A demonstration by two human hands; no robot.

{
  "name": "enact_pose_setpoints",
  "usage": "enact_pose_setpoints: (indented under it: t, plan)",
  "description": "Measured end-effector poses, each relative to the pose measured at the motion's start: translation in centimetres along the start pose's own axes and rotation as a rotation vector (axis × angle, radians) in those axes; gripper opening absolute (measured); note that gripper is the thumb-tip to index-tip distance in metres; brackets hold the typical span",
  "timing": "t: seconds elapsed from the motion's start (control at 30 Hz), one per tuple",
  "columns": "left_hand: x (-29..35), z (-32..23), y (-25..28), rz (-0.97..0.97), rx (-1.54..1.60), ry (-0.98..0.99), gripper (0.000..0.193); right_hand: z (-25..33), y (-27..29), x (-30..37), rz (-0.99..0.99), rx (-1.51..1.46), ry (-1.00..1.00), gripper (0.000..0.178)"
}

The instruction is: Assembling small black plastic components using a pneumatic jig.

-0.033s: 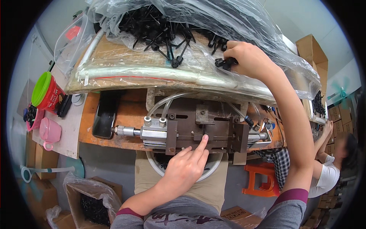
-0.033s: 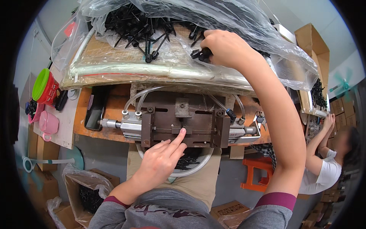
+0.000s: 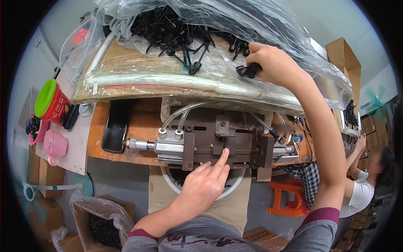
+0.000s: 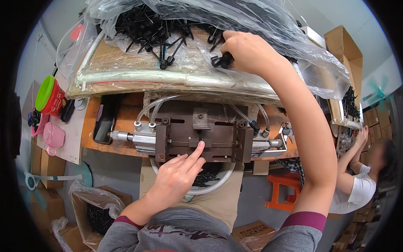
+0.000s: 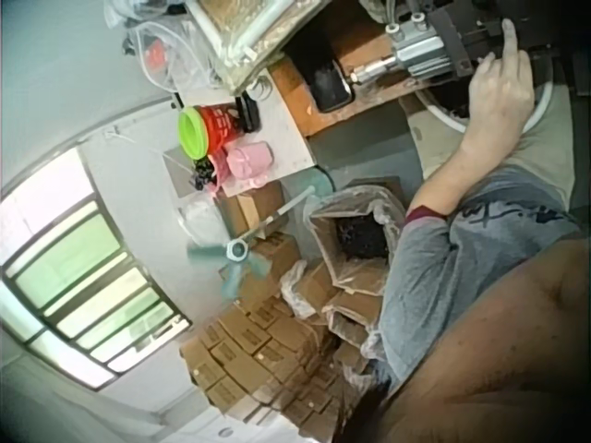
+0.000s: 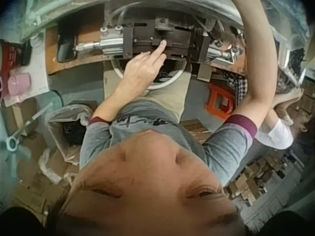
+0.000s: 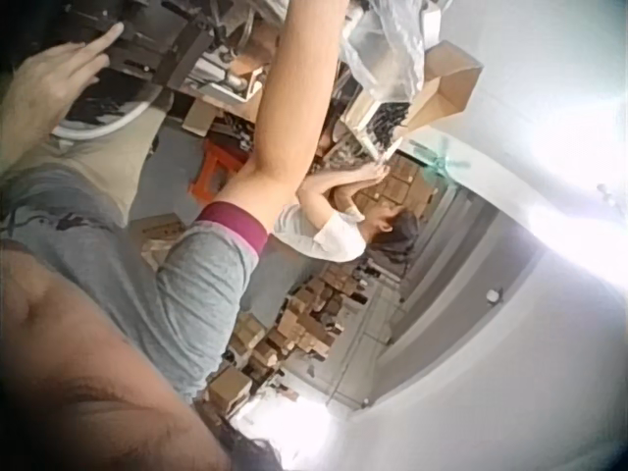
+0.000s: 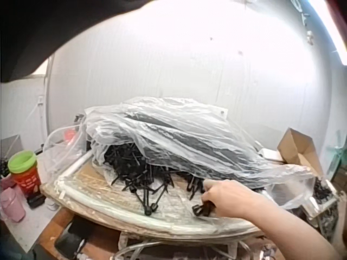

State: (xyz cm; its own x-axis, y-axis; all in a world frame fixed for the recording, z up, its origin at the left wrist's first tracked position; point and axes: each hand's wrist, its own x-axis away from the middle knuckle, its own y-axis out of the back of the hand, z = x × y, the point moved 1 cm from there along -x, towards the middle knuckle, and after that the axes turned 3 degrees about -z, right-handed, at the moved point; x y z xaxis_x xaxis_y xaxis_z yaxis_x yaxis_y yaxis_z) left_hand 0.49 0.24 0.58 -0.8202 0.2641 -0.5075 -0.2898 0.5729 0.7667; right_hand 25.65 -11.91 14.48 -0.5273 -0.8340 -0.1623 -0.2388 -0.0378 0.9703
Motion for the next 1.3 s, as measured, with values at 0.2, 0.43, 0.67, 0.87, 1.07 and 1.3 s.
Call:
enact_pose_setpoints:
  t: [0.2, 0.43, 0.67, 0.87, 1.07, 1.3]
  plan:
    - [0.0, 0.3, 0.0, 0.013, 0.038, -0.01, 0.022, -0.8, 1.1, 0.2, -0.216, -0.32, -0.083, 0.022]
    - [0.0, 0.4, 0.2, 0.03, 0.054, -0.006, 0.02, -0.5, 2.2, 1.5, -0.465, -0.889, -0.52, 0.019]
    - [1.3, -0.3, 2.7, 0.172, 0.483, 0.014, 0.032, 3.1, 2.2, 5.4, -0.68, -1.412, -0.54, 0.023]
    - [-1.5, -0.6, 5.3, -0.375, 0.57, 0.193, 0.061, 10.2, 0.2, 9.3, -0.562, -1.609, -0.709, 0.019]
    - [-1.2, -1.0, 5.7, -0.263, 0.559, 0.011, 0.039, 15.1, -2.2, 12.8, -0.444, -1.765, -0.666, 0.014]
    - [0.7, -1.0, 4.0, -0.224, 0.495, 0.124, 0.029, 14.4, -3.7, 14.9, -0.944, -1.469, -0.717, 0.014]
